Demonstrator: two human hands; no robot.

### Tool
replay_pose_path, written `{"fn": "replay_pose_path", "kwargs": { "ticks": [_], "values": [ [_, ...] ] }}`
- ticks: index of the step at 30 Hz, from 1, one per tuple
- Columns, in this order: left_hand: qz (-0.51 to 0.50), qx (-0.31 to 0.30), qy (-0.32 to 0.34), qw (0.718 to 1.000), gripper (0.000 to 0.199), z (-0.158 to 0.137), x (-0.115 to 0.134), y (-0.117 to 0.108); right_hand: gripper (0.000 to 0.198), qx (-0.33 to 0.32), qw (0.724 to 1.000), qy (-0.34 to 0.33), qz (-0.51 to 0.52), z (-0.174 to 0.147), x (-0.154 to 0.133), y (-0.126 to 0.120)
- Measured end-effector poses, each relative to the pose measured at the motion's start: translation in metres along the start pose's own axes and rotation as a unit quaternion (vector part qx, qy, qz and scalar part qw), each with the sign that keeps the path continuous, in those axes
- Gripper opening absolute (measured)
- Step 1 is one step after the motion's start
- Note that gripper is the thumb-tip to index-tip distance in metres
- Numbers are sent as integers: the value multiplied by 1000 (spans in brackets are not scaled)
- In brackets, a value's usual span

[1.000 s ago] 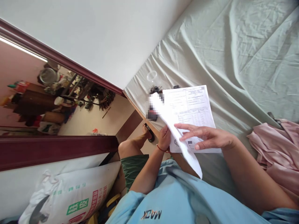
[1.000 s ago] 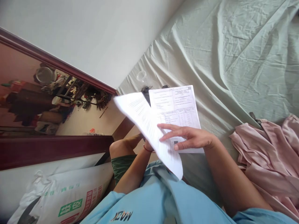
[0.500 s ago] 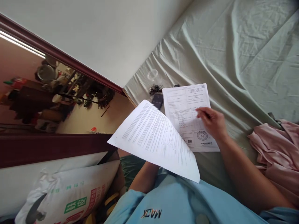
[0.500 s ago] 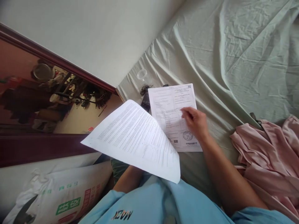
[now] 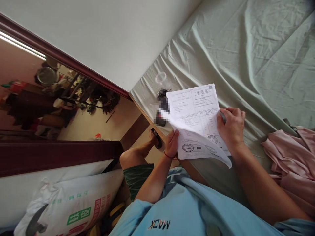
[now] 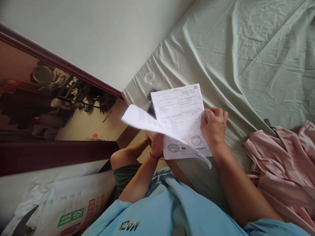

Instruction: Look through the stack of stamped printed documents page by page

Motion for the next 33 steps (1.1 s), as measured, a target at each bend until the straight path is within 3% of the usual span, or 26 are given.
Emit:
{"fn": "replay_pose_path", "kwargs": {
  "ticks": [3,7,16,22,26,28,31,33],
  "values": [
    [-15,0,28,999,46,-2,3,4,27,7,1000,-16,13,2,1,-1],
    [-34,-27,38,998,49,-1,2,6,21,9,999,11,40,7,2,-5],
    [64,-19,76,995,54,-5,16,8,12,18,992,41,117,7,-6,-15],
    [65,-26,70,995,53,-5,16,9,20,116,990,-7,82,6,-1,-10],
    [71,-12,72,995,53,-4,12,7,17,84,988,11,132,6,-11,-19],
    [66,-16,73,995,53,-4,11,8,15,39,976,33,212,6,-13,-23],
    [45,-29,68,996,55,-4,11,8,11,-32,925,89,367,7,-11,-25],
    [51,-28,69,996,55,-4,12,8,13,-46,897,128,421,8,-7,-24]
  ]
}}
Point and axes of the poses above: each hand's wrist, its own z-axis towards the middle knuckle, its own y-axis out of the palm, x = y × z, the point moved 1 cm from there along z, towards the middle knuckle
